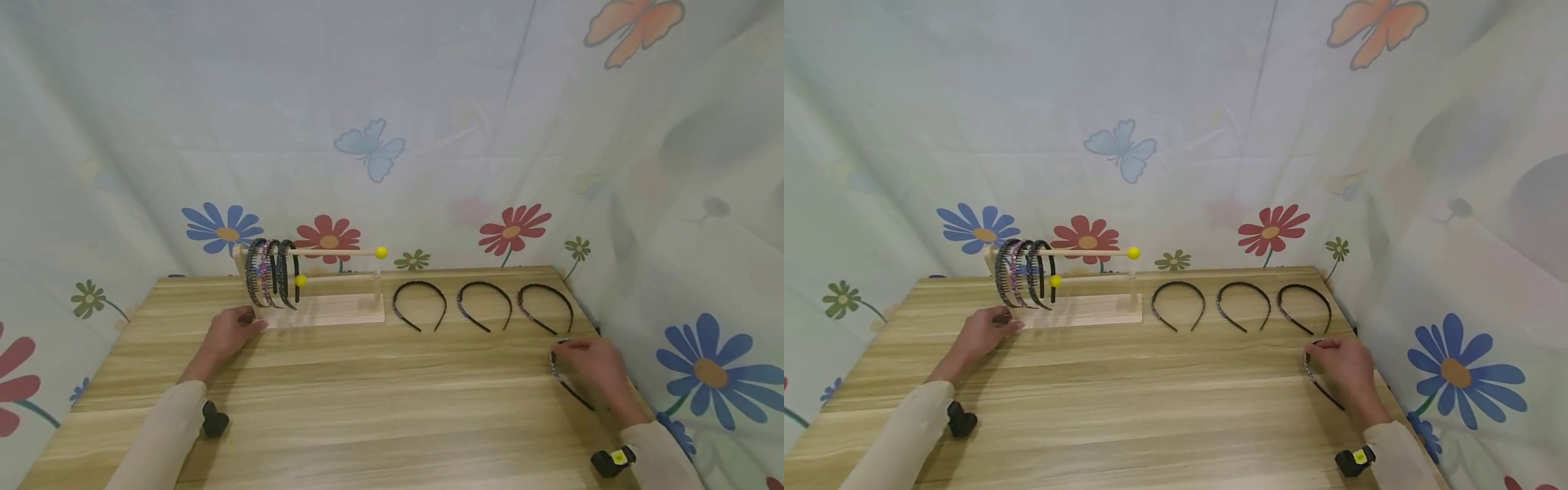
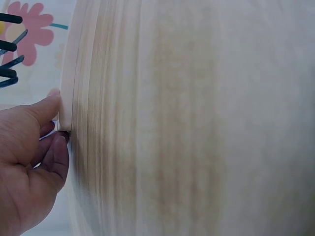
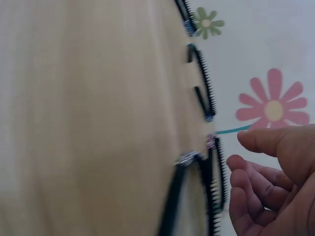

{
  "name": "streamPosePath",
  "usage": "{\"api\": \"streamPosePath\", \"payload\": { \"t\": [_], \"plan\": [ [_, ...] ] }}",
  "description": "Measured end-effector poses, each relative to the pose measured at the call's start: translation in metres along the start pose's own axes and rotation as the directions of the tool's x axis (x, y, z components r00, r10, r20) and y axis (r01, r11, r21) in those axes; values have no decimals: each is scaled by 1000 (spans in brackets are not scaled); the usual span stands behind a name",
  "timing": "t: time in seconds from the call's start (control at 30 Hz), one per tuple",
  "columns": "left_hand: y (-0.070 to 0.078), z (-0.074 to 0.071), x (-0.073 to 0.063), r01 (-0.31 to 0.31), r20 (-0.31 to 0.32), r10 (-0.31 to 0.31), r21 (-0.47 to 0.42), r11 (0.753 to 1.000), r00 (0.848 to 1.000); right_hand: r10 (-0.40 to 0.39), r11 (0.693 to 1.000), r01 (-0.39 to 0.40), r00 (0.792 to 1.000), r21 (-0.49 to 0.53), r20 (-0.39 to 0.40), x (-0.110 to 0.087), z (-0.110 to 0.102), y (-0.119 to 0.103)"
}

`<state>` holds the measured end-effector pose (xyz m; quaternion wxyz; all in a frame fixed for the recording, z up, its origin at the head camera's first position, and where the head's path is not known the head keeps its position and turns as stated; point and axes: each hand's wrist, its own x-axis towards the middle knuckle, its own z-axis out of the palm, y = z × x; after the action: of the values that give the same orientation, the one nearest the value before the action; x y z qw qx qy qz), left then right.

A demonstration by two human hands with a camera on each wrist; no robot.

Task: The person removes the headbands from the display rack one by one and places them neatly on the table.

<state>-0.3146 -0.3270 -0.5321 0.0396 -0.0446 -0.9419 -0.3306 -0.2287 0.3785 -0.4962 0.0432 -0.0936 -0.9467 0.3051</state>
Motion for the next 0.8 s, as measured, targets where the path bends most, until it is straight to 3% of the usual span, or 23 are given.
{"api": "streamPosePath", "payload": {
  "t": [0.23, 0.47, 0.8],
  "plan": [
    [0, 1, 0, -13, -13, 13, 4, 1000, 1000, -127, 990, 130, 990, 53, -57, 5, -10, -25],
    [-1, 2, 0, -16, -24, 16, -10, 1000, 1000, -229, 959, 244, 967, 144, -113, 7, -7, -57],
    [-1, 2, 0, -13, -23, 13, -6, 1000, 1000, -403, 885, 435, 894, 163, -196, 17, 9, -104]
  ]
}}
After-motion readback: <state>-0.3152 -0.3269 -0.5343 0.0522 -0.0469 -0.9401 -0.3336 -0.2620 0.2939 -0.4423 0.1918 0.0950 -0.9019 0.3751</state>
